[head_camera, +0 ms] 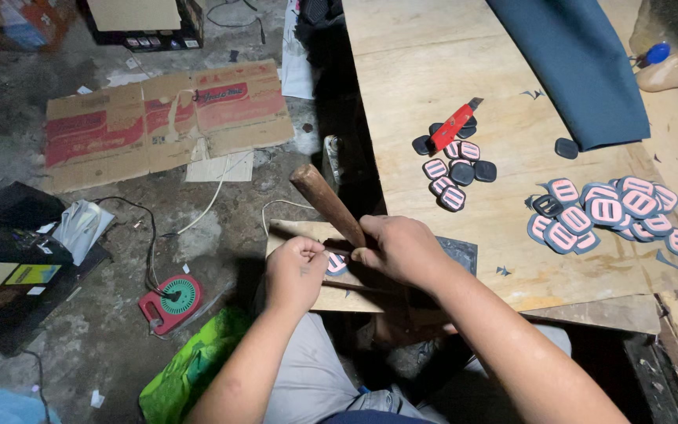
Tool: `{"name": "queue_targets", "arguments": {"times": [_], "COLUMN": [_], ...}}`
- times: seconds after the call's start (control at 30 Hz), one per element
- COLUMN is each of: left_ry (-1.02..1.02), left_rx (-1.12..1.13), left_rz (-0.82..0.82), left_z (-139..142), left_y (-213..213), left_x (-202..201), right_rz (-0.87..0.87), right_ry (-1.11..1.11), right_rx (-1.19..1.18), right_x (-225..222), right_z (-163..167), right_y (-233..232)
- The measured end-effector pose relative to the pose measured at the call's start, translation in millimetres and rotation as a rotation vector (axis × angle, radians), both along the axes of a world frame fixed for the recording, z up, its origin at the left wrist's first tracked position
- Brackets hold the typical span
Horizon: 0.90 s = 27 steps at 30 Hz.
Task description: The person repeatedly picks up small pink and black rubber pieces, places them on a wooden block, and uses a hammer to strike and shape them. After each strike, the person inspects the piece and sets it aside on the table.
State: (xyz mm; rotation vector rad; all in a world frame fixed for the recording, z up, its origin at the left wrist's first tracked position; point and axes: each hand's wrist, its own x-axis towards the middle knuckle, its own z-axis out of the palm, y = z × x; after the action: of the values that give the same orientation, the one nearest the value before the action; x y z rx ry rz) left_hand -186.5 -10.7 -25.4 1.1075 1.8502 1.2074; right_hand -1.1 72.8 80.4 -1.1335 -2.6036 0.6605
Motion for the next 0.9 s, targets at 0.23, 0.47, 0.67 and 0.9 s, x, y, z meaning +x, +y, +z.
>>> {"name": "queue_targets", "arguments": {"times": [0.23,0.47,0.67,0.9], "left_ry": [-0.139,-0.119,-0.037,0.136], "left_rx": [-0.035,-0.033,-0.081,0.023], "left_rz": [-0.047,0.040,-0.023,0.011], "left_z": [-2,-5,3,2], "left_y": [6,4,7,2], "left_x": [-7,-1,-4,1], "right_rz": [-0.055,-0.017,-0.066,-0.017], "right_ry": [0.009,0.095,-0.032,-0.023], "right_rx": [0.013,0.018,-0.037,0.020], "right_x": [-8,5,-10,1], "right_z": [-6,-9,-8,-6], "right_y": [2,-10,4,-4]}}
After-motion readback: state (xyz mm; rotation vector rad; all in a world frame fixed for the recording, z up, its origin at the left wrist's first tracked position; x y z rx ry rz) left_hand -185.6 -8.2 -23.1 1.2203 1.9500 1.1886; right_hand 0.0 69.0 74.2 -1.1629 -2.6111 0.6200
